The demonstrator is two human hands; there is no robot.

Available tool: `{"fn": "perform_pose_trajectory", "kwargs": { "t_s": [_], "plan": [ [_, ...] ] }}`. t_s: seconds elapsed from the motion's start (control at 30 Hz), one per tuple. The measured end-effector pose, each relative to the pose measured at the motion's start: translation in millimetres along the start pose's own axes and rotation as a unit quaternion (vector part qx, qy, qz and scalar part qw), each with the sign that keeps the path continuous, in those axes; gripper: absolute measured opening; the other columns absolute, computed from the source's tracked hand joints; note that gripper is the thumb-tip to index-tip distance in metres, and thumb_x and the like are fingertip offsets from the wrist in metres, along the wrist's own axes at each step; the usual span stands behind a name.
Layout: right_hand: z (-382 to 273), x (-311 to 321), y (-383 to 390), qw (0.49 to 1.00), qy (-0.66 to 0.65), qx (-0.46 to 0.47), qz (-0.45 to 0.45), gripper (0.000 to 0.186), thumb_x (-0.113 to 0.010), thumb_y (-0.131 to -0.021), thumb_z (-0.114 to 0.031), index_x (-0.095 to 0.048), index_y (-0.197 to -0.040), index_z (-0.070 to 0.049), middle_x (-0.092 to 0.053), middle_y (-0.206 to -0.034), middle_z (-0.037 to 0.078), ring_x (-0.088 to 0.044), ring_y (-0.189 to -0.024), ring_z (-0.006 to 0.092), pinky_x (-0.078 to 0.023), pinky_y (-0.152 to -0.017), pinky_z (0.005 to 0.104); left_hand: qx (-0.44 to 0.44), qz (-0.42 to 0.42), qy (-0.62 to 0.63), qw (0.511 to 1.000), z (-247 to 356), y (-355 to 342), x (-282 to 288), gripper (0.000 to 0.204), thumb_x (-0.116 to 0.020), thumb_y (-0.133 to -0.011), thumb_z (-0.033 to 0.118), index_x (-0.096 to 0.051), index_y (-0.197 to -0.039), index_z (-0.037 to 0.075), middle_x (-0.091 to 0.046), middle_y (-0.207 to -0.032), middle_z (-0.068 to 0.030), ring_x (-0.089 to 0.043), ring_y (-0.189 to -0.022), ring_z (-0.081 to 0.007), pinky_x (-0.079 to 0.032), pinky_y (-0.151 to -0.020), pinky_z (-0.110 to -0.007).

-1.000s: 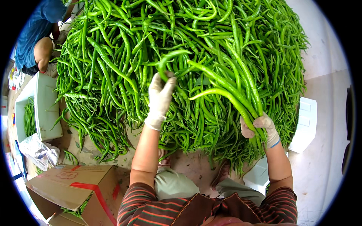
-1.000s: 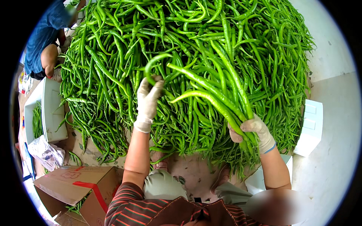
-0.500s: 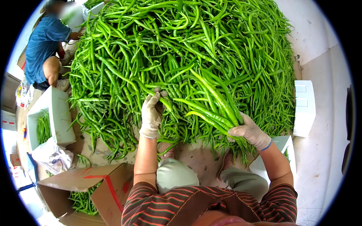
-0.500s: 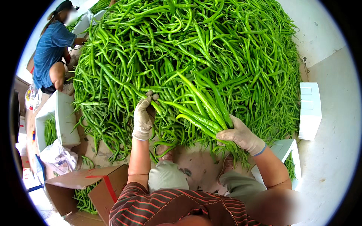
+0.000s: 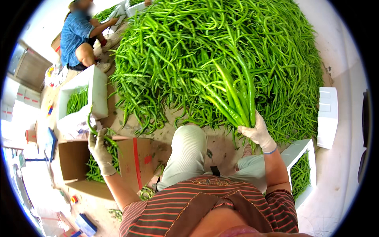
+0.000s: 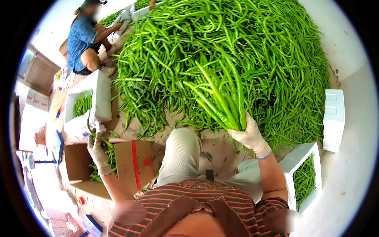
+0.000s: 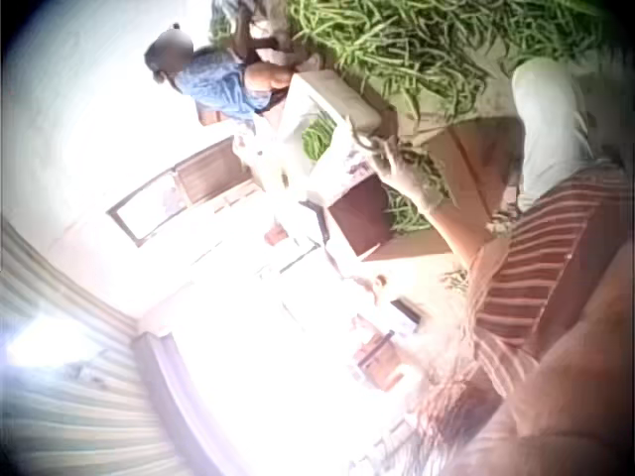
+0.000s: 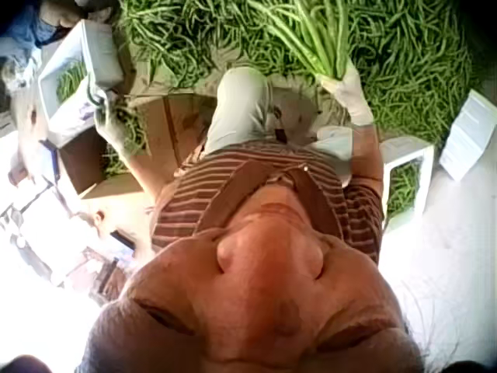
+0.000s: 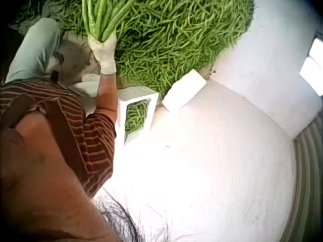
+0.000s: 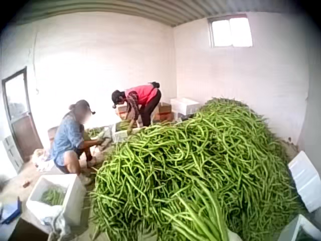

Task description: The person sits on the floor and sorts green chilies from a large pile into white styrofoam boxes. They pick up handfuls of chilies, inspect them, and place them into the boxes.

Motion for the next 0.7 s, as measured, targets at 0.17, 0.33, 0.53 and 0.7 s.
{"fn": "perform_pose_trajectory", "kwargs": {
  "t_s": [0.17, 0.33, 0.53, 0.7],
  "plan": [
    [-5.7, -22.3, 22.6, 0.994, 0.055, 0.093, 0.01, 0.059, -0.064, -0.077, 0.011, -0.048, -0.132, -0.004, -0.062, -0.108, 0.003, -0.058, -0.088, 0.0094, -0.05, -0.079, 0.0268, 0.012, 0.172, -0.142, 0.975, -4.4, 28.5, 150.1, 0.041, -0.067, -0.093, 0.015, -0.055, -0.131, 0.003, -0.068, -0.102, -0.0071, -0.061, -0.075, -0.0115, -0.046, -0.057, -0.026],
    [-9.5, -40.0, 44.4, 0.957, 0.223, 0.185, 0.023, 0.056, -0.072, -0.076, -0.002, -0.049, -0.127, -0.001, -0.062, -0.107, 0.009, -0.06, -0.092, 0.0199, -0.048, -0.087, 0.0304, -0.053, 0.209, -0.616, 0.757, 10.7, 66.1, 159.2, 0.072, -0.065, -0.094, 0.024, -0.027, -0.149, -0.001, -0.048, -0.14, -0.024, -0.051, -0.128, -0.038, -0.046, -0.104, -0.042],
    [-17.9, -68.9, 77.1, 0.948, 0.222, 0.225, 0.019, 0.056, -0.072, -0.076, -0.004, -0.049, -0.126, -0.001, -0.061, -0.111, 0.011, -0.061, -0.094, 0.0214, -0.049, -0.087, 0.0326, -0.005, -0.355, -0.096, 0.93, 45.8, 166.2, -123.4, 0.065, -0.069, -0.089, 0.016, -0.041, -0.144, -0.004, -0.051, -0.141, -0.0206, -0.05, -0.131, -0.0283, -0.038, -0.11, -0.037],
    [-8.7, -112.2, 97.5, 0.941, 0.212, 0.265, -0.015, 0.061, -0.073, -0.074, 0.0, -0.048, -0.13, -0.001, -0.061, -0.114, 0.006, -0.058, -0.1, 0.0144, -0.047, -0.091, 0.0299, 0.085, -0.595, 0.274, 0.75, 25.3, 248.7, -245.2, 0.111, -0.081, -0.076, 0.048, -0.018, -0.153, 0.0, -0.036, -0.151, -0.0188, -0.04, -0.138, -0.0297, -0.034, -0.113, -0.043]
  ]
}}
Point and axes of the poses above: each hand's wrist, its own y-axis away from the middle knuckle, its own x-axis out of the back of the hand, z = x × y, the point moved 8 cm from there along -y, towards the middle knuckle
